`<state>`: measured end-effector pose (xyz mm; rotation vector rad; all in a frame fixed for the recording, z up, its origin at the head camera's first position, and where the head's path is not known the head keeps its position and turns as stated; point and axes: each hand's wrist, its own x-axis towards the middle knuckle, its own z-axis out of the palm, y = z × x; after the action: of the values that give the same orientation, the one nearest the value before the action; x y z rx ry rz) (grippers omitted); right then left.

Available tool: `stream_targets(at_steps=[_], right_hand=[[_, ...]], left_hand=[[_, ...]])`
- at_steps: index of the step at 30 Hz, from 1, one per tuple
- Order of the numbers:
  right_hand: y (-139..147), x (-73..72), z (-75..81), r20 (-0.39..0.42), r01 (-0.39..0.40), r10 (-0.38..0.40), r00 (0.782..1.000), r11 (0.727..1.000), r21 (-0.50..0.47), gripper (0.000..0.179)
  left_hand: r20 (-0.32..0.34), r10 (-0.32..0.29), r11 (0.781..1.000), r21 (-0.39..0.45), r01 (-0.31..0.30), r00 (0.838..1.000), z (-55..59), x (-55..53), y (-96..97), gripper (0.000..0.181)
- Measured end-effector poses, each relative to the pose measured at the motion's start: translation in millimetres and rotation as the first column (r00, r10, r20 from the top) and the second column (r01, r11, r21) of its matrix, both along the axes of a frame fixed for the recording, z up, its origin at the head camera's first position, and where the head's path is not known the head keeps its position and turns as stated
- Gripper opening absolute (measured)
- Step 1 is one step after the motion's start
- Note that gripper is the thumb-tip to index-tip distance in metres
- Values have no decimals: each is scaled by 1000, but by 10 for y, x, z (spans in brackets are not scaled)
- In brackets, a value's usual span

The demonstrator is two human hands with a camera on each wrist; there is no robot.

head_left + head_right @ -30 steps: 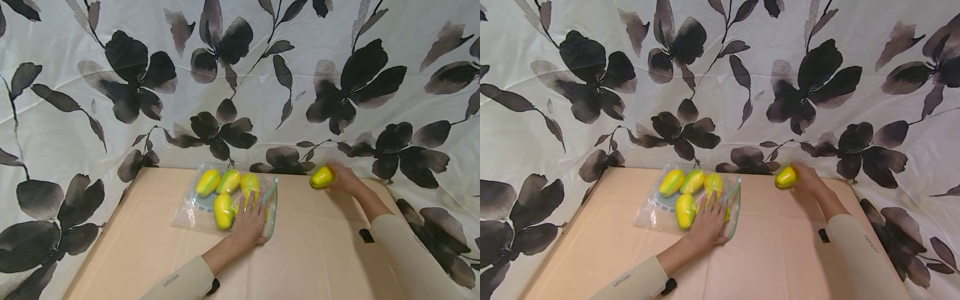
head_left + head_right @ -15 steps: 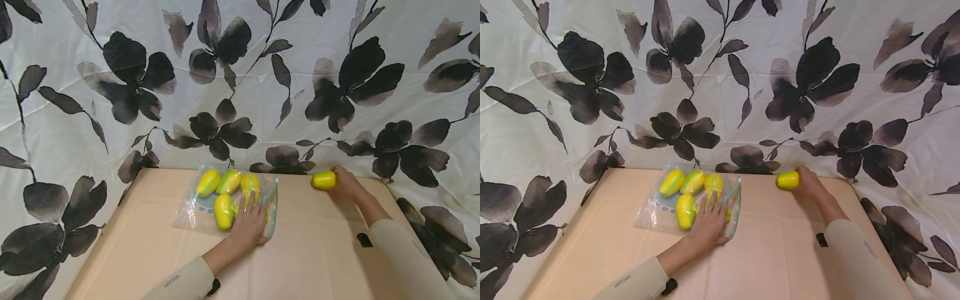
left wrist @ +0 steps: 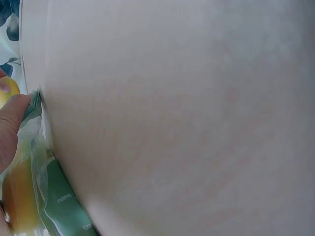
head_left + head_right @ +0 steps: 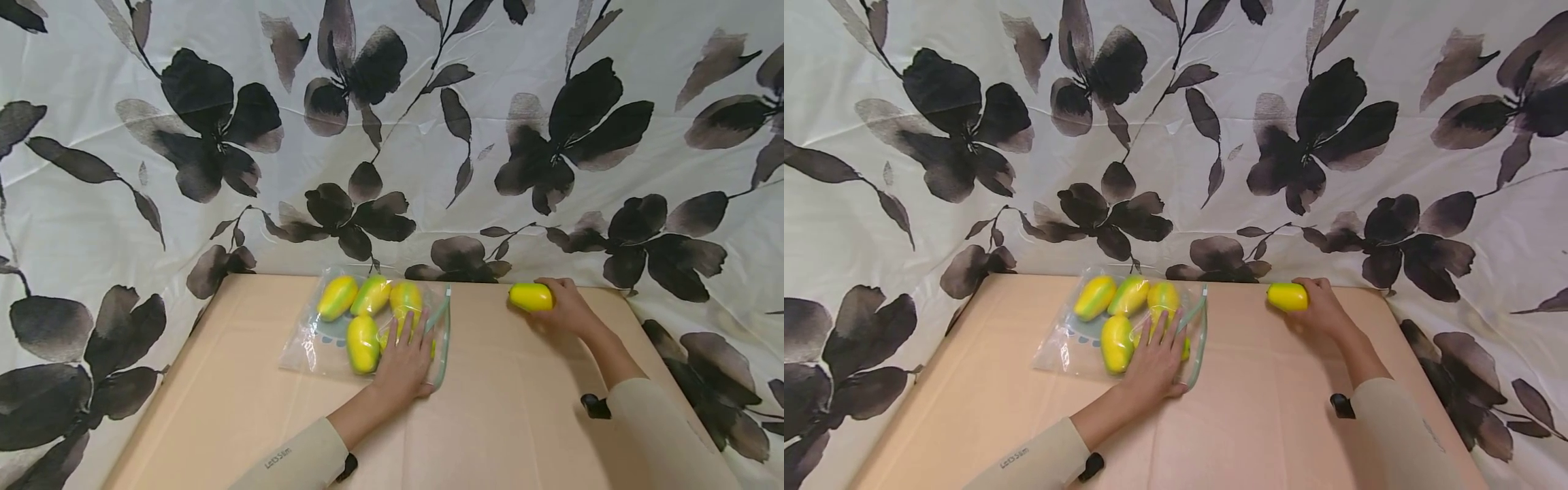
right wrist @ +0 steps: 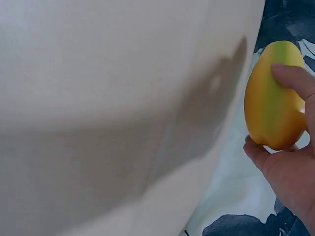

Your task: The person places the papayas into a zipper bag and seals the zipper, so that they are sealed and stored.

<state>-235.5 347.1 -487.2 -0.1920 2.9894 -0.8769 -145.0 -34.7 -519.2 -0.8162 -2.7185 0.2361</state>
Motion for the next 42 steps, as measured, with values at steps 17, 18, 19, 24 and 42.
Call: stream_targets(at_steps=[17, 18, 19, 24, 42], right_hand=[[-329, 428, 34, 44, -71, 74, 996, 995, -66, 83], [-356, 453, 42, 49, -84, 88, 995, 994, -71, 84], [-385, 479, 52, 54, -98, 102, 993, 992, -74, 84], [-530, 596, 70, 65, -158, 163, 984, 984, -84, 82], [-1055, 717, -9, 71, -348, 354, 932, 933, -89, 77]], left_hand=[[3, -6, 1000, -10, 6, 1000, -9, 2, 1, 118], [2, -4, 1000, -14, 4, 1000, -5, 0, 2, 118], [3, -2, 1000, -15, 3, 1000, 0, -2, 2, 118], [4, 0, 1000, -17, 0, 1000, 15, -9, 4, 119], [45, 4, 1000, -29, -3, 999, 35, -10, -1, 122]])
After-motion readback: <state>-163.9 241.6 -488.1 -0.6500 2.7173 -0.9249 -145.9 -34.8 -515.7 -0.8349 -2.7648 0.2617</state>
